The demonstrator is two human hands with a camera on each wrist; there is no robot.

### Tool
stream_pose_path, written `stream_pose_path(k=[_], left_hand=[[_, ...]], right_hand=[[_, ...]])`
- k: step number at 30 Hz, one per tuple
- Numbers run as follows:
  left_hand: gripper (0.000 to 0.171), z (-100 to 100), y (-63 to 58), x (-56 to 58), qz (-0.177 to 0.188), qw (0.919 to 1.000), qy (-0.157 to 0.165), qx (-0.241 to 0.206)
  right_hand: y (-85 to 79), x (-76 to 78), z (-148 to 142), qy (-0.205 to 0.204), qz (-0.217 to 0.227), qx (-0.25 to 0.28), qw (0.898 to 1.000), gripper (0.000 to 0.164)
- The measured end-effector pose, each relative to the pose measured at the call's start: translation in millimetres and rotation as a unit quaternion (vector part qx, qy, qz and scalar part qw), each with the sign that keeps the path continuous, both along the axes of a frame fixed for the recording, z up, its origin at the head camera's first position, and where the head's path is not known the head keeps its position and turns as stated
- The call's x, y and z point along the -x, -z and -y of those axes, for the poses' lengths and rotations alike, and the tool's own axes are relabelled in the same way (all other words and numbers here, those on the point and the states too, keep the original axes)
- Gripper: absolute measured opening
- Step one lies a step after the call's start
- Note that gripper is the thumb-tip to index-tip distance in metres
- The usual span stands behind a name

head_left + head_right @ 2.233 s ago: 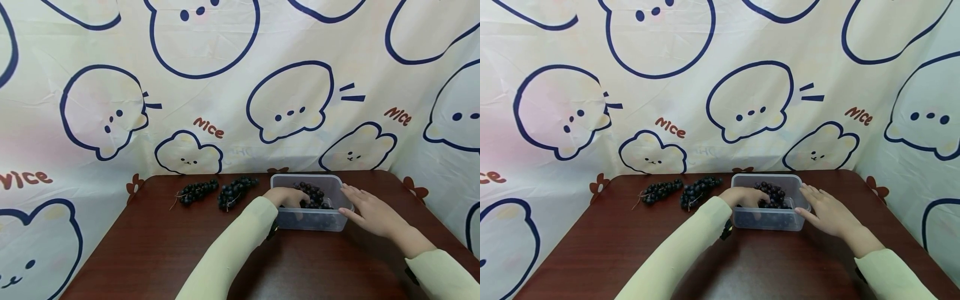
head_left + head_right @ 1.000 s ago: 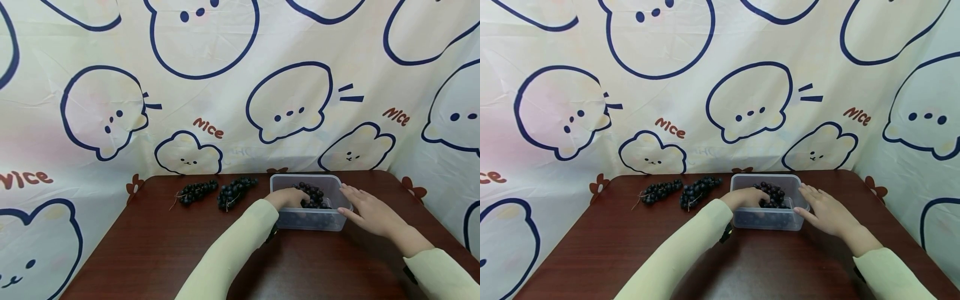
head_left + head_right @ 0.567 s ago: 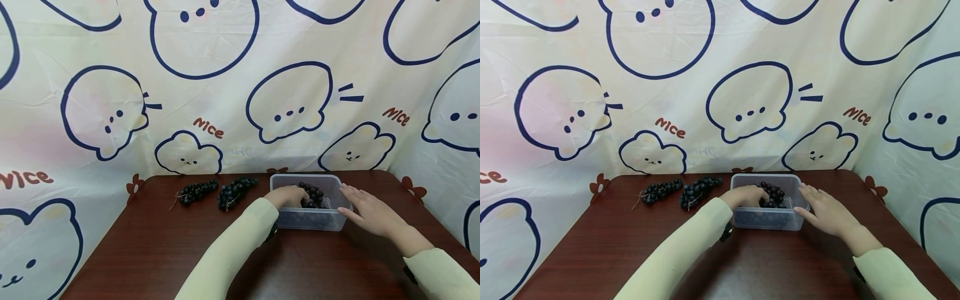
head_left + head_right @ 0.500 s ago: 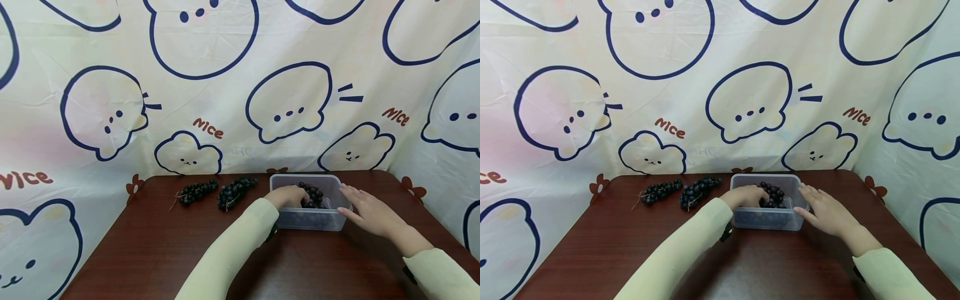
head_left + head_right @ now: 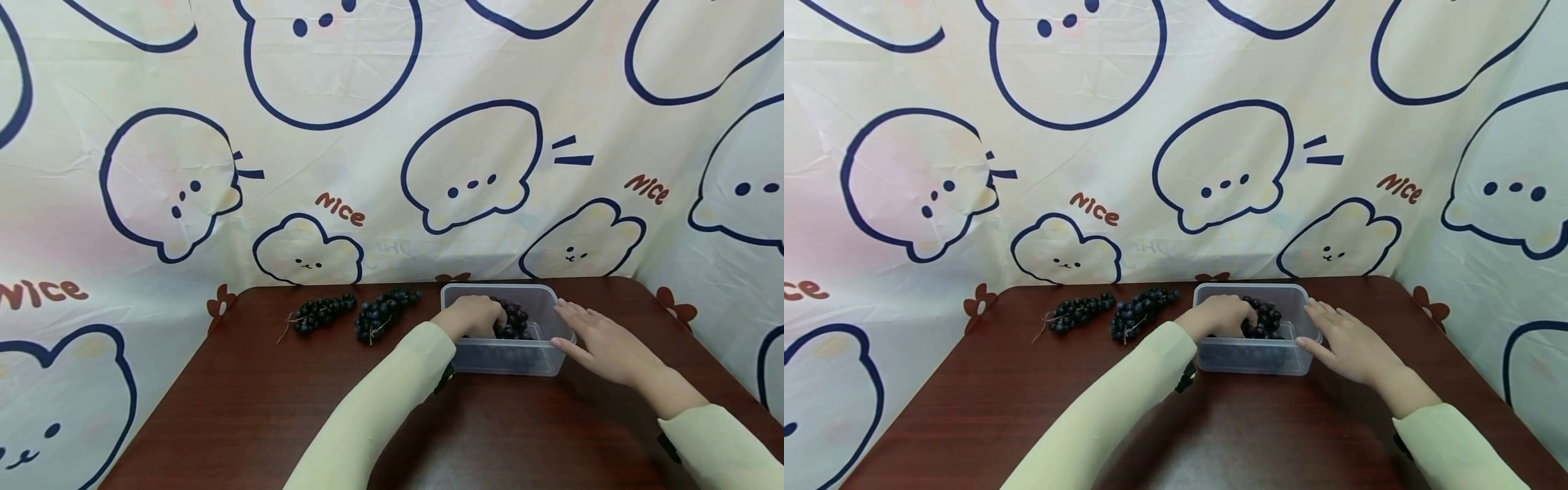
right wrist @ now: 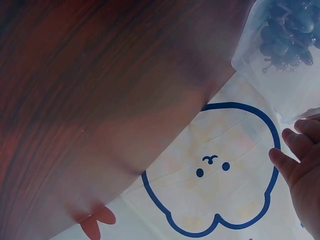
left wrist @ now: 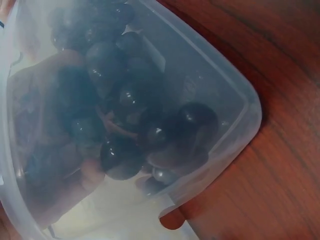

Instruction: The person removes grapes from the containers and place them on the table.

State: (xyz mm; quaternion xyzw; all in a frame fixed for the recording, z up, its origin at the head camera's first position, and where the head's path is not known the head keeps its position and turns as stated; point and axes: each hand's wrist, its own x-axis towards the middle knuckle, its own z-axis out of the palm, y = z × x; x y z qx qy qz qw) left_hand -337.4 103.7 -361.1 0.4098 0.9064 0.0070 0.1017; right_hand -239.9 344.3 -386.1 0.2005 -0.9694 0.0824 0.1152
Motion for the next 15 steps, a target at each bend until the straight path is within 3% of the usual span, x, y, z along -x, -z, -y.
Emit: stream_pose_path(k=[8, 15], left_hand=[[0.031, 0.4, -5.7, -1.7, -0.065, 0.9975, 0.023, 0.018], [0.033, 1.8, -9.1, -4.5, -0.094, 0.9947, 0.030, 0.029]], right_hand=[[1.7, 1.3, -0.8, 0.006, 0.002, 0.002, 1.000, 0.075], [2.7, 1.7, -1.2, 0.001, -0.002, 0.004, 1.000, 0.074]])
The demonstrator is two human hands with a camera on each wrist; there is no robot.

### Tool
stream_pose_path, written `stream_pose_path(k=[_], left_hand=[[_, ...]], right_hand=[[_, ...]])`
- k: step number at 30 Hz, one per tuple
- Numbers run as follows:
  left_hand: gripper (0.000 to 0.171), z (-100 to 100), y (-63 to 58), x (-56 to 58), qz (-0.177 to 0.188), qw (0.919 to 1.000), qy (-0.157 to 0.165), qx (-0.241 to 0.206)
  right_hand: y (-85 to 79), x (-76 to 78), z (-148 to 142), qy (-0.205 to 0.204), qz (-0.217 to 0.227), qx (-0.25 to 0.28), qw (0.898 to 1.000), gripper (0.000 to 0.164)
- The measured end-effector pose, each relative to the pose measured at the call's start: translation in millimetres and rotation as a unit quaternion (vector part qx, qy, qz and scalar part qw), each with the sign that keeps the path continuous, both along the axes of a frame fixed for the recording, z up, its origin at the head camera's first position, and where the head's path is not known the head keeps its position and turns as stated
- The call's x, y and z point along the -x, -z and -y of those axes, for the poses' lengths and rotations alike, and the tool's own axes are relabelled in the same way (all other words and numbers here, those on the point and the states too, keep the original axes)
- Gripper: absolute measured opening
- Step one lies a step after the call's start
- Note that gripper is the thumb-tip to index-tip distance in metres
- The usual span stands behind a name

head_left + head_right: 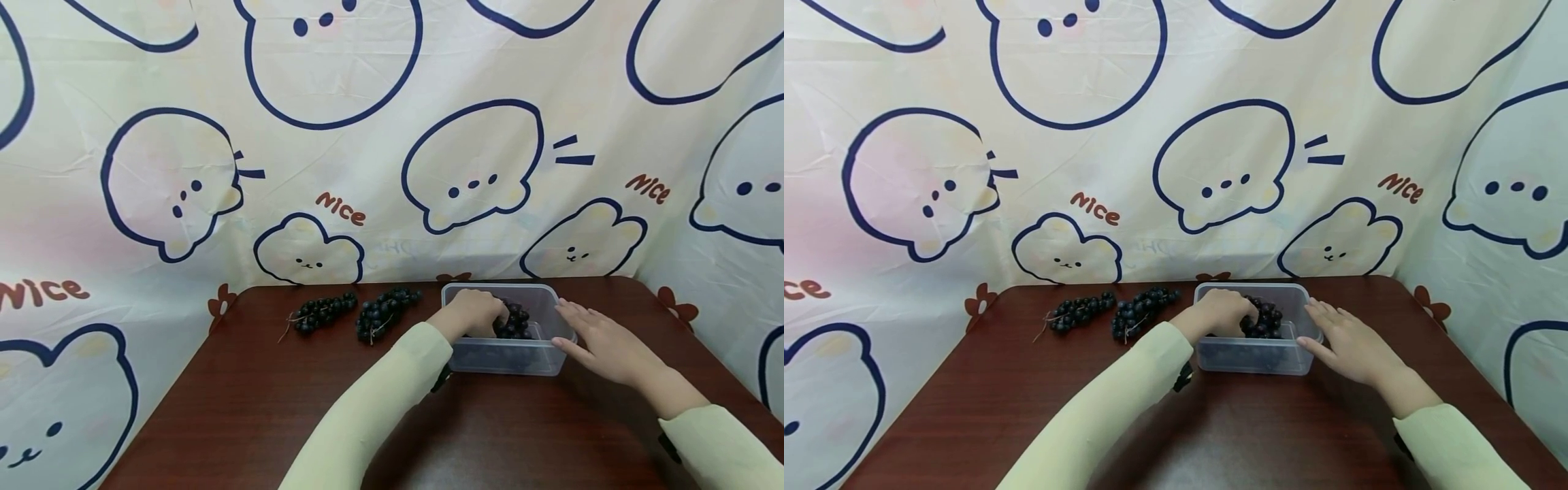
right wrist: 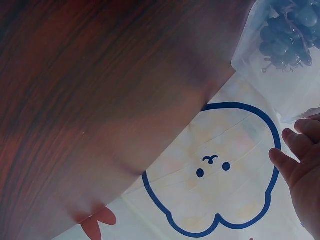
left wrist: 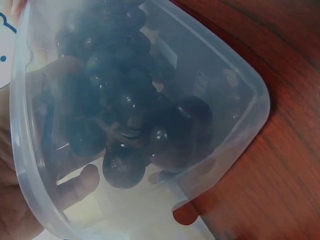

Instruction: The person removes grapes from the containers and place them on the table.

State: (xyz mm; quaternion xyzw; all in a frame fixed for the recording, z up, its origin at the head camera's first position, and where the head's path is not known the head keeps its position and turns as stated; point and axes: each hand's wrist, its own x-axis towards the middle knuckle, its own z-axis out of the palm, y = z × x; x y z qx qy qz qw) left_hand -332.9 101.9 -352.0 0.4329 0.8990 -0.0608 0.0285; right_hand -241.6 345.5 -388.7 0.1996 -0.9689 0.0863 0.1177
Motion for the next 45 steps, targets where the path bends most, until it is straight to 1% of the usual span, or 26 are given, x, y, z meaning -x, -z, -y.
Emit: stream_pose_path(k=[5, 13, 19, 25, 32, 34, 37, 39, 42, 45], left_hand=[[0.034, 0.7, -0.3, 0.0, -0.023, 0.9997, 0.011, 0.005], [0.032, 3.7, -4.0, -1.5, -0.046, 0.9988, 0.017, 0.001], [0.032, 4.9, -5.4, -3.3, -0.059, 0.9981, 0.014, -0.010], [0.031, 5.6, -6.5, -4.7, -0.073, 0.9973, 0.010, -0.004], [0.028, 10.0, -17.4, -5.7, -0.094, 0.9945, 0.003, -0.047], [0.026, 11.8, -19.3, -6.1, -0.095, 0.9942, 0.003, -0.050], [0.025, 13.9, -19.1, -7.3, -0.098, 0.9941, 0.006, -0.046], [0.028, 14.6, -17.9, -8.4, -0.110, 0.9928, 0.011, -0.045], [0.031, 15.2, -16.0, -10.3, -0.141, 0.9888, 0.020, -0.044], [0.033, 15.8, -16.2, -13.4, -0.166, 0.9850, 0.022, -0.042]], right_hand=[[0.4, -0.5, 0.3, 0.001, 0.000, 0.001, 1.000, 0.074], [0.9, 0.9, -0.1, 0.001, 0.001, 0.002, 1.000, 0.074], [0.2, 0.7, 0.5, 0.002, 0.004, 0.004, 1.000, 0.074], [-0.9, -0.8, 0.9, -0.001, 0.000, 0.005, 1.000, 0.073], [-0.6, -1.0, 0.4, -0.001, -0.006, 0.004, 1.000, 0.073], [-0.8, -1.3, 0.4, 0.000, -0.004, 0.004, 1.000, 0.073], [-1.2, -1.5, 0.8, 0.000, 0.001, 0.005, 1.000, 0.073], [-1.5, -1.7, 1.2, 0.001, 0.006, 0.004, 1.000, 0.074], [-1.7, -1.3, 1.5, 0.000, 0.011, 0.004, 1.000, 0.074], [-1.8, -1.2, 1.9, 0.002, 0.012, 0.004, 1.000, 0.075]])
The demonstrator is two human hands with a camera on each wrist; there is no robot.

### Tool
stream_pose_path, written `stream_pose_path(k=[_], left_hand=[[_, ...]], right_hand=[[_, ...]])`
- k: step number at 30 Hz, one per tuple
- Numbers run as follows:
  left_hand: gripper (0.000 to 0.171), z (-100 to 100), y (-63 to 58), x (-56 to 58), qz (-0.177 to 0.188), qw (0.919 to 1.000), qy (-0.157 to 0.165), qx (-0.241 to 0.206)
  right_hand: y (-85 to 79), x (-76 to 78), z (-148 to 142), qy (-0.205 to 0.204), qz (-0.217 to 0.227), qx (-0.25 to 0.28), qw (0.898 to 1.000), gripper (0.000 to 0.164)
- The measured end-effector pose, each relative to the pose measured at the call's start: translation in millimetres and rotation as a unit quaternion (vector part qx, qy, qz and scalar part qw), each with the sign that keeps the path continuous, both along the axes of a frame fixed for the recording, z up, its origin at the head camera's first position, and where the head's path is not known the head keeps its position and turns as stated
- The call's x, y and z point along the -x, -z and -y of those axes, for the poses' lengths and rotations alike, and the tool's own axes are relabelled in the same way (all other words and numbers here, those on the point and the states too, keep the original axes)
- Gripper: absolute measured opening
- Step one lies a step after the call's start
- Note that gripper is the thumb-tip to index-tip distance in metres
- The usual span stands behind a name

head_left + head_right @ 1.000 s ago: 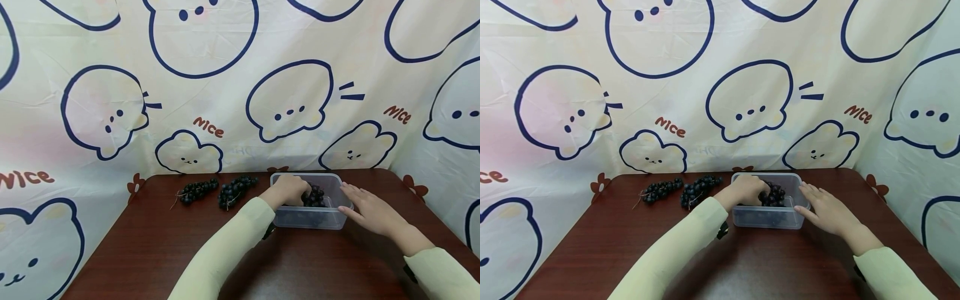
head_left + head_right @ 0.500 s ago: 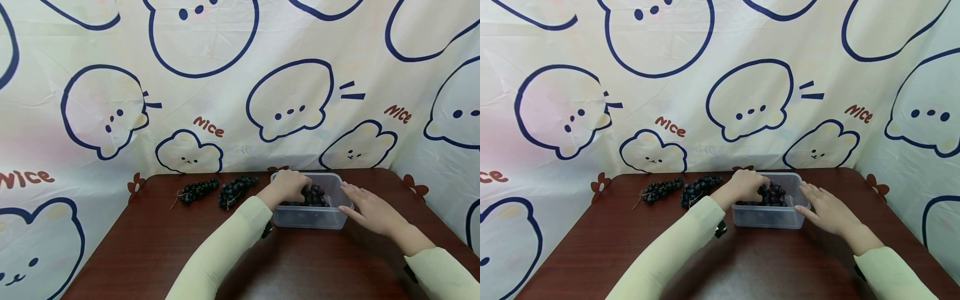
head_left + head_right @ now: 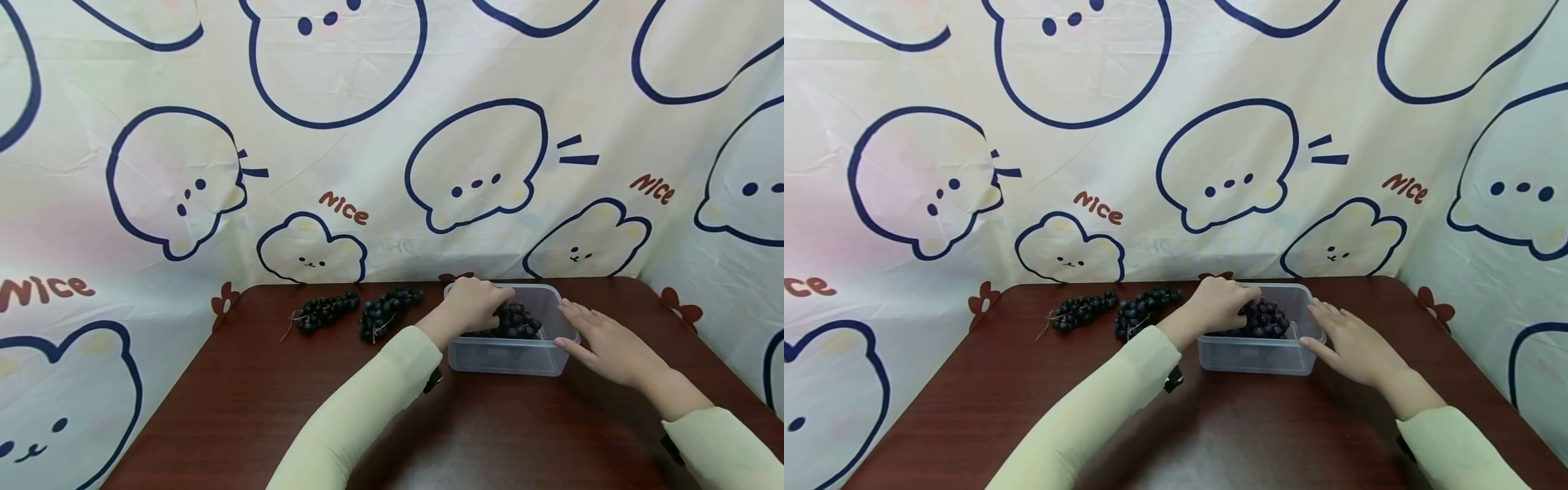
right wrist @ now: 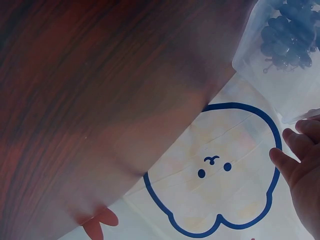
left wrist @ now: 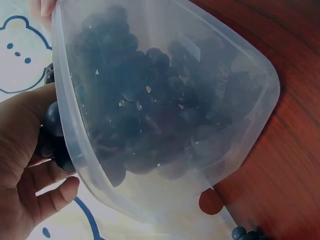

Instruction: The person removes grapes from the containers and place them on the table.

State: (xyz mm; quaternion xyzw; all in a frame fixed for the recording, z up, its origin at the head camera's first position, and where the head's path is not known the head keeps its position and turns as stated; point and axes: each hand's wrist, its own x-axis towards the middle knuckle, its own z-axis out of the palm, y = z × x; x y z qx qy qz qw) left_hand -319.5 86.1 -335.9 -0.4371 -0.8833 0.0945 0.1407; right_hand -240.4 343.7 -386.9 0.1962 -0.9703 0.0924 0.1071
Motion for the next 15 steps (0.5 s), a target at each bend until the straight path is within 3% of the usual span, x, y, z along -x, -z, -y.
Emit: stream_pose_path(k=[6, 12, 15], left_hand=[[0.029, 3.5, 1.7, -3.8, -0.055, 0.9983, 0.009, -0.020], [0.028, 6.4, 2.8, -7.9, -0.144, 0.9876, 0.033, -0.055], [0.027, 7.5, 1.8, -10.0, -0.169, 0.9824, 0.041, -0.069]], right_hand=[[-0.2, -0.2, 0.6, -0.001, -0.008, -0.001, 1.000, 0.074], [-0.4, -0.4, 1.2, -0.002, -0.007, 0.000, 1.000, 0.074], [0.5, -0.6, 0.9, 0.002, -0.009, 0.001, 1.000, 0.074]])
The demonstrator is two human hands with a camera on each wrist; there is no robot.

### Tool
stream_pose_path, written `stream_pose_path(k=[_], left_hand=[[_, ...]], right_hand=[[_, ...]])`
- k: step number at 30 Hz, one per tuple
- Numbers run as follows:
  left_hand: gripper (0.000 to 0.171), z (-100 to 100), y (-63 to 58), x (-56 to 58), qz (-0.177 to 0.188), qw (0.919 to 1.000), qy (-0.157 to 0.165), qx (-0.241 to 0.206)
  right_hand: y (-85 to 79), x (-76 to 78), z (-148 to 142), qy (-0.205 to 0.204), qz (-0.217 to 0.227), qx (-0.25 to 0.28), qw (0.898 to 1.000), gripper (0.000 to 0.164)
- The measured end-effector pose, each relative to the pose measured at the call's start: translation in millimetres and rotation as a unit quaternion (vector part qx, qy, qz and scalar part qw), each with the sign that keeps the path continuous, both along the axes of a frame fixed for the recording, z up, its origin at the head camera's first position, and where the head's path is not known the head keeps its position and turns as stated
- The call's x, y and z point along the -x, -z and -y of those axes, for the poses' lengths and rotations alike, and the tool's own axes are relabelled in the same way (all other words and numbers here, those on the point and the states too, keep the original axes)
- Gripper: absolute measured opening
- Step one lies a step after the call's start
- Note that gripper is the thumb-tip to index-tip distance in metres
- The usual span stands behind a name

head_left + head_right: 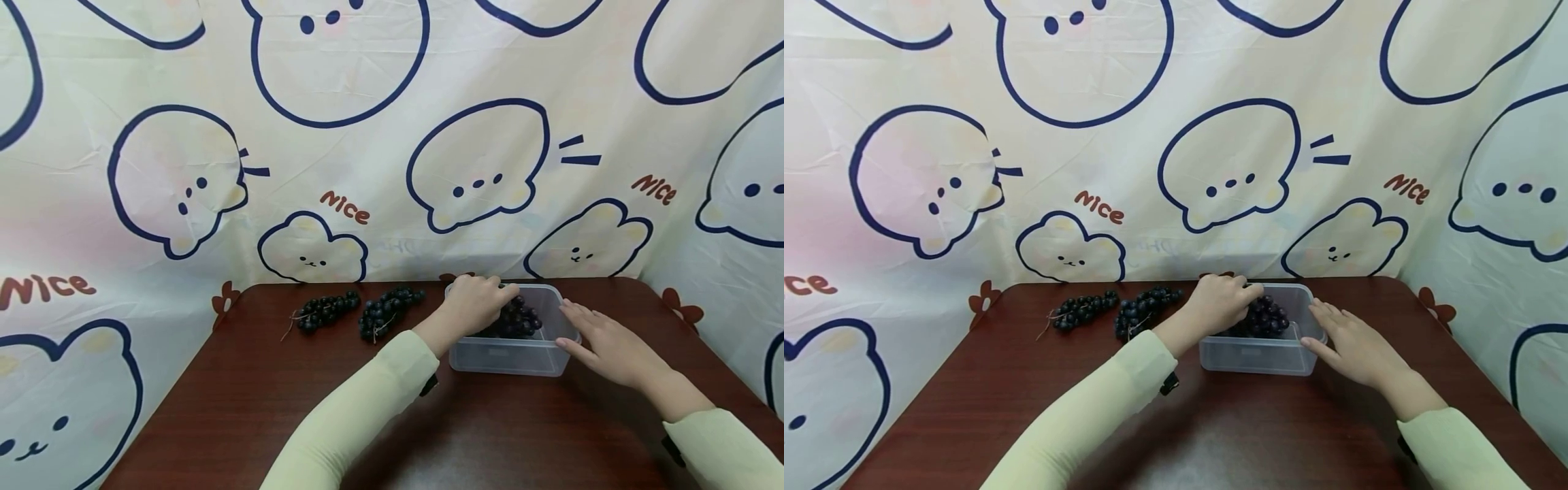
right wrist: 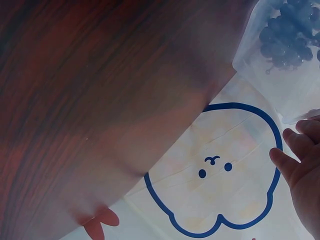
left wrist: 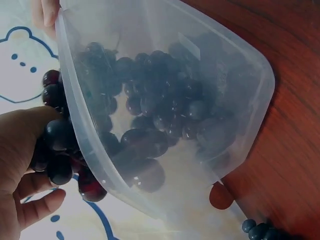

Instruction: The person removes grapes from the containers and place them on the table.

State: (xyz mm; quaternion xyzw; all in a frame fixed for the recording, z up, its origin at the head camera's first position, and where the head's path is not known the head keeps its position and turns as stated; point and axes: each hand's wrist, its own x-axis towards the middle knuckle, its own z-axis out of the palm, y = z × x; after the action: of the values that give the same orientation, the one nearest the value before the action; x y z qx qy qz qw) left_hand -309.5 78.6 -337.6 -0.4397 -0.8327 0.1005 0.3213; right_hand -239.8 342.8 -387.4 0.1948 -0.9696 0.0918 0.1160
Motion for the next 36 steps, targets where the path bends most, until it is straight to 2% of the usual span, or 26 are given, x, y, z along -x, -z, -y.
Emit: stream_pose_path(k=[6, 11, 16, 26, 36], left_hand=[[0.023, 3.3, 0.0, -2.4, -0.031, 0.9993, 0.014, -0.015], [0.015, 3.2, 3.1, -2.1, -0.062, 0.9970, 0.039, -0.027], [0.016, 4.2, 4.7, -1.1, -0.092, 0.9929, 0.065, -0.038], [0.028, 7.2, 6.9, 4.0, -0.187, 0.9771, 0.084, -0.058], [0.036, 10.5, 6.8, 6.8, -0.235, 0.9642, 0.103, -0.068]], right_hand=[[1.2, 1.1, -0.5, 0.007, 0.005, 0.000, 1.000, 0.075], [1.7, 0.8, -0.7, 0.002, -0.002, 0.004, 1.000, 0.073], [2.0, 0.9, 0.0, 0.003, -0.002, 0.005, 1.000, 0.072], [2.6, 1.2, -0.5, -0.001, -0.008, 0.002, 1.000, 0.071], [4.2, 1.5, -1.4, 0.001, -0.006, 0.002, 1.000, 0.072]])
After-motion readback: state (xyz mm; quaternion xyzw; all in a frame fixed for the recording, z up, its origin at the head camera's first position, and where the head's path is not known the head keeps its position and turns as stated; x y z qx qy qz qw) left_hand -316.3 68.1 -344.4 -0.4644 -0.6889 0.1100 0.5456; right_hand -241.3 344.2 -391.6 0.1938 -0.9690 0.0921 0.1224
